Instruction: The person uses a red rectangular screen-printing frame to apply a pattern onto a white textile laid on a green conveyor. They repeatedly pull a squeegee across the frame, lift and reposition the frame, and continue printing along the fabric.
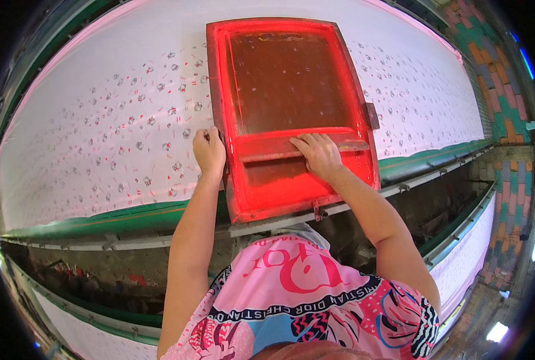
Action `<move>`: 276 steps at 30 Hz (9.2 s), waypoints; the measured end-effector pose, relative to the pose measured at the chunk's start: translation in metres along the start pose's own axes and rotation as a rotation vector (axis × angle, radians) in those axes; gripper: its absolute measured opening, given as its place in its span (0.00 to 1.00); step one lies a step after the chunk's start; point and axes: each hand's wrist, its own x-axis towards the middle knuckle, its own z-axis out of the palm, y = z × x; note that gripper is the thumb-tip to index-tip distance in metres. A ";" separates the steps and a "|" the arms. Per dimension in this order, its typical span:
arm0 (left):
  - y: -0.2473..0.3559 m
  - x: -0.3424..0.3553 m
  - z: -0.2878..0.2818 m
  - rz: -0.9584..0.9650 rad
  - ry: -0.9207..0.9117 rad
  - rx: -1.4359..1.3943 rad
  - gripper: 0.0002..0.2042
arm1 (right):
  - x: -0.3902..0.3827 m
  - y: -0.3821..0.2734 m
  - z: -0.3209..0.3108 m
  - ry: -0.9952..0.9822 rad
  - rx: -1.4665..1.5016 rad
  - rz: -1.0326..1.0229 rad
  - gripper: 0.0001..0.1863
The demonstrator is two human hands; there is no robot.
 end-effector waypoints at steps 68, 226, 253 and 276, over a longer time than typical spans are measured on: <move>0.007 0.002 0.003 0.186 0.191 0.127 0.19 | -0.002 0.014 -0.039 -0.227 0.084 0.086 0.18; 0.300 -0.312 0.652 0.063 0.094 0.060 0.25 | -0.451 0.621 -0.166 -0.070 0.068 0.010 0.29; 0.309 -0.326 0.649 -0.071 0.264 0.185 0.17 | -0.028 0.866 -0.099 0.027 -0.070 0.017 0.27; 0.322 -0.326 0.649 -0.068 0.255 0.263 0.16 | 0.025 0.935 -0.114 -0.090 -0.029 -0.018 0.22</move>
